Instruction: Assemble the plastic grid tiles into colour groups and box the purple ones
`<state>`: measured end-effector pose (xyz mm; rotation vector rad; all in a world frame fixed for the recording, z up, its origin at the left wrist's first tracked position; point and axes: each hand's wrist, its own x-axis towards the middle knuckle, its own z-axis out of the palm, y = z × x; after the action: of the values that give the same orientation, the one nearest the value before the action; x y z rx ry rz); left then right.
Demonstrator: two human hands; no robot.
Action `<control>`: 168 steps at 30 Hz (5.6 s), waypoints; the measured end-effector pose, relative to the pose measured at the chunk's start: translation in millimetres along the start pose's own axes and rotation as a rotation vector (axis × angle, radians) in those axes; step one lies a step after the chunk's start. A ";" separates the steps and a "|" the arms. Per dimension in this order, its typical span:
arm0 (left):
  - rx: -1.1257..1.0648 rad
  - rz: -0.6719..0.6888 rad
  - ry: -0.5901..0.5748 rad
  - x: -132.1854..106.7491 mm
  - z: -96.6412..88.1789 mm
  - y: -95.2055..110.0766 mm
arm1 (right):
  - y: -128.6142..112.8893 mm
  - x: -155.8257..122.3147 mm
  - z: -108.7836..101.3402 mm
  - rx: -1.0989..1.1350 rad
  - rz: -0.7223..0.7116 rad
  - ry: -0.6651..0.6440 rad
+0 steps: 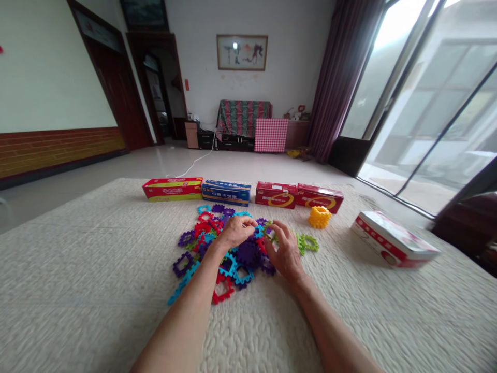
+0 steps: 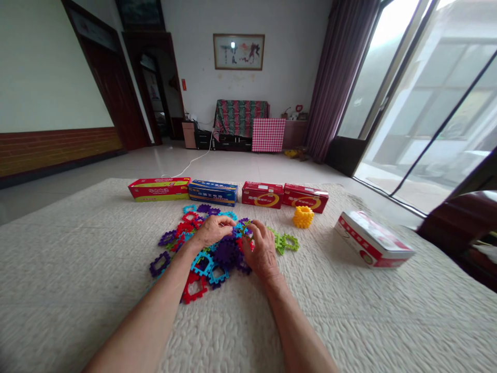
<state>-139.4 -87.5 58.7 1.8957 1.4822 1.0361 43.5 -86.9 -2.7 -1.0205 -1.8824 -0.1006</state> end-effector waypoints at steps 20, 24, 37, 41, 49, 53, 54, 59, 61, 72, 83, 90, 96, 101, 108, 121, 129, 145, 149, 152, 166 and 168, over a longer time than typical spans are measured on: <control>0.489 0.116 0.238 -59.6 -43.1 -82.9 | -5.4 -4.2 -3.0 -0.081 -0.046 0.006; 0.514 0.027 0.273 -55.7 -45.9 -89.4 | -7.7 -3.7 -0.6 -0.067 -0.101 -0.025; 0.412 -0.006 0.470 -49.6 -52.7 -65.9 | -38.4 -4.5 2.3 0.035 -0.206 -0.132; 0.316 -0.049 0.433 -50.6 -45.8 -42.4 | -49.0 -5.8 1.8 0.065 -0.213 -0.159; 0.196 -0.022 0.260 -55.3 -11.7 -17.4 | -61.2 -8.0 5.9 0.048 -0.248 -0.194; 0.178 -0.017 0.240 -54.9 -10.1 -16.2 | -58.7 -8.7 8.4 0.032 -0.274 -0.172; 0.183 -0.008 0.243 -54.2 -13.0 -17.6 | -57.4 -8.8 8.7 0.028 -0.274 -0.169; 0.432 0.033 0.352 -50.5 -41.1 -46.7 | -39.3 -6.6 7.5 -0.059 -0.164 -0.077; 0.534 0.005 0.340 -50.9 -51.2 -65.8 | -26.1 -4.8 5.6 -0.121 -0.097 -0.008; 0.605 -0.046 0.259 -53.8 -51.0 -100.8 | 27.9 -9.3 -5.0 -0.451 0.236 0.094; 0.692 -0.166 0.259 -54.7 -46.4 -95.6 | 8.5 -8.0 0.2 -0.357 0.074 0.089; 0.664 -0.087 0.263 -52.3 -50.2 -92.9 | 3.8 -12.4 2.7 -0.309 0.046 0.027; 0.505 -0.091 0.345 -50.7 -56.6 -89.3 | 2.8 -13.0 3.2 -0.273 0.003 -0.016; 0.336 -0.098 0.440 -49.0 -67.1 -76.9 | 5.7 -11.6 5.2 -0.235 -0.013 -0.007; 0.169 0.090 0.519 -47.9 -46.8 -45.7 | -1.6 -13.6 -3.6 -0.096 -0.043 -0.011; 0.097 0.268 0.301 -61.7 7.3 -15.1 | -51.5 -33.8 8.6 0.139 0.072 -0.016; 0.602 -0.157 0.418 -74.3 -77.2 -70.4 | -42.4 -31.9 6.3 0.213 0.283 0.102; 0.695 -0.069 0.248 -76.6 -81.3 -120.7 | -39.4 -29.7 8.0 0.294 0.391 0.130; 0.676 -0.137 0.313 -74.0 -85.8 -125.2 | -30.1 -29.3 5.8 0.315 0.429 0.155; 0.664 -0.218 0.421 -71.8 -88.2 -116.3 | -10.0 -26.3 -7.4 0.257 0.447 0.222; 0.365 0.051 0.499 -73.9 10.7 -33.6 | -1.5 -35.9 -37.3 -0.071 0.172 0.240; 0.366 0.101 0.480 -75.5 20.7 -28.4 | -25.9 -38.0 -30.5 0.019 0.095 0.131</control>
<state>-147.0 -151.2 5.7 2.0785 1.9716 1.4206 54.6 -140.8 -7.0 -1.0630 -1.7108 -0.0922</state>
